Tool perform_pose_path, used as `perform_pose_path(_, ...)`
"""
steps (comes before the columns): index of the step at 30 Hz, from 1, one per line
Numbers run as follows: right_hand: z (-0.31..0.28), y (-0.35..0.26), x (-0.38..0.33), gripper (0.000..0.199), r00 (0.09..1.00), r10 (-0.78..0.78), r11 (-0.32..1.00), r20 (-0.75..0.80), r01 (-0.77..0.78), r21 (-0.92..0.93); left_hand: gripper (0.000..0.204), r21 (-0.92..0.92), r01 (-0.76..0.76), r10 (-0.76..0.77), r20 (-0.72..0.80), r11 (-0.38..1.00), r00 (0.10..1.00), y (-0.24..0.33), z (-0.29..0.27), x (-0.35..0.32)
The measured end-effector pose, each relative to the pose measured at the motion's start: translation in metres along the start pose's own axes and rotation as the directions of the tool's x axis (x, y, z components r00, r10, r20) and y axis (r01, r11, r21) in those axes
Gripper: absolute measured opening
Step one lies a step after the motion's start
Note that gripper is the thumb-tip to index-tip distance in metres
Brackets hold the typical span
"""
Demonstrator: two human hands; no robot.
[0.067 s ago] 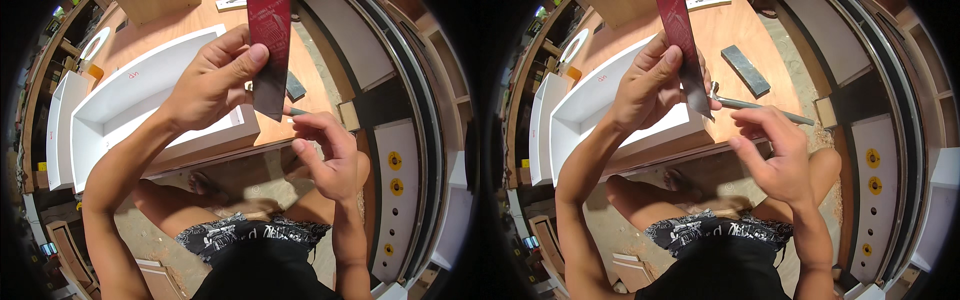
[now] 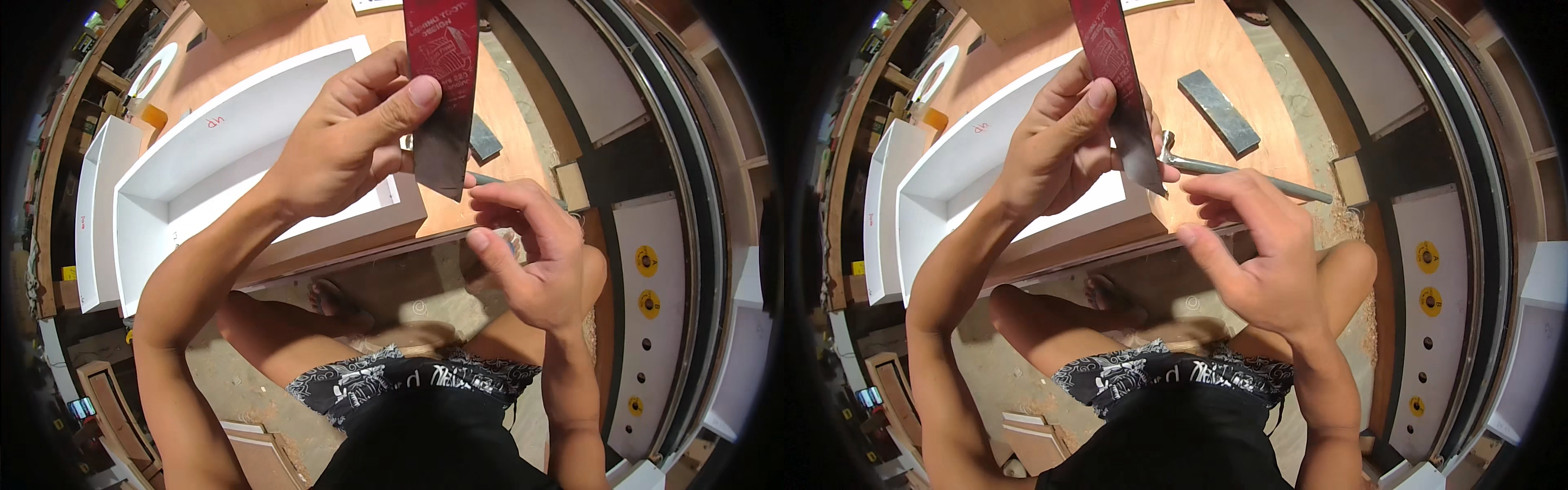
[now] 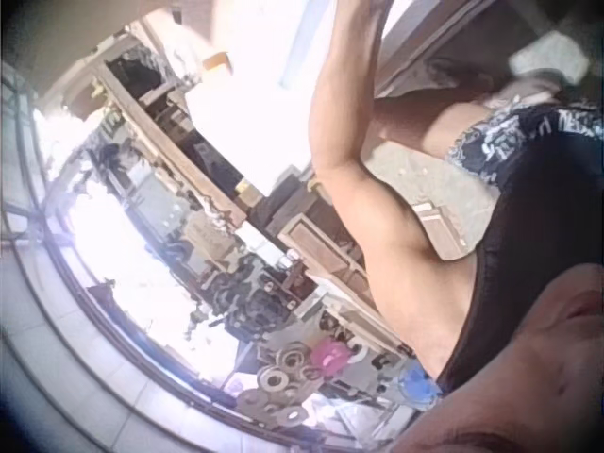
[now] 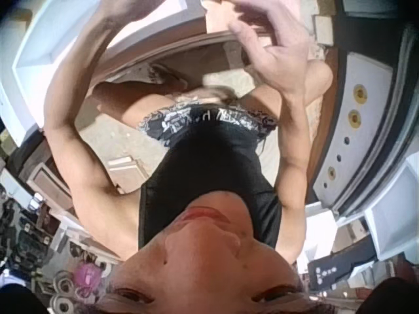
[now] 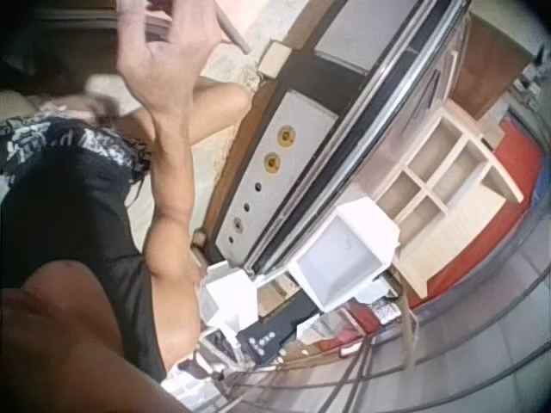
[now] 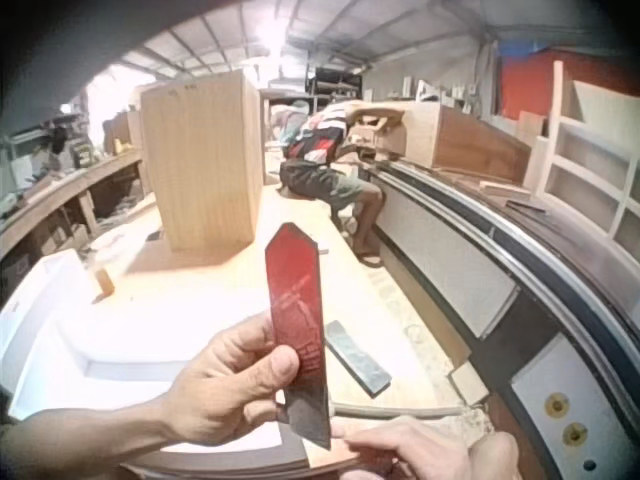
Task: The person assembles a white wooden box by sanding edges and hammering nails. They use a sanding block to smooth the edges and a hammer to drive nails into the box structure.
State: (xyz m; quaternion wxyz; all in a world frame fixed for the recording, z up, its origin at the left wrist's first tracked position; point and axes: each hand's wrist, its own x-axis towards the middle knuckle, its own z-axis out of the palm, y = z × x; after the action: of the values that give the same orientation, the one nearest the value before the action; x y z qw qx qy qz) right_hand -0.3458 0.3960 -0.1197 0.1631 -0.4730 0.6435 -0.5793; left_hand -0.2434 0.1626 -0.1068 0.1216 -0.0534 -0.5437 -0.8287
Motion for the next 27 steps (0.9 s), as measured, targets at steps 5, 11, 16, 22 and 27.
perform_pose_path(5, 0.015, -0.014, 0.010, 0.015, 0.978, 0.208, 0.974, -0.004, -0.206, 0.090, 0.040, 0.008, 0.093, -0.091, -0.139, 0.996, 0.986, 0.000, 0.009, -0.009)
perform_pose_path(11, 0.026, -0.020, 0.019, 0.014, 0.970, 0.225, 0.974, -0.095, -0.225, 0.002, 0.034, -0.031, 0.097, -0.100, -0.157, 0.995, 0.982, -0.007, 0.003, -0.006)
perform_pose_path(16, 0.032, -0.021, 0.024, 0.010, 0.977, 0.198, 0.953, -0.072, -0.210, -0.220, 0.034, -0.087, 0.083, -0.095, -0.145, 0.993, 0.985, -0.012, -0.006, -0.008)
perform_pose_path(22, 0.030, -0.026, 0.026, 0.009, 0.987, 0.158, 0.899, -0.023, -0.153, -0.410, 0.040, -0.089, 0.181, -0.187, -0.076, 0.980, 0.979, -0.012, -0.013, -0.008)
perform_pose_path(27, 0.031, -0.025, 0.026, 0.010, 0.993, 0.118, 0.879, 0.022, -0.094, -0.467, 0.045, -0.126, 0.180, -0.183, -0.017, 0.976, 0.983, -0.011, -0.016, -0.010)
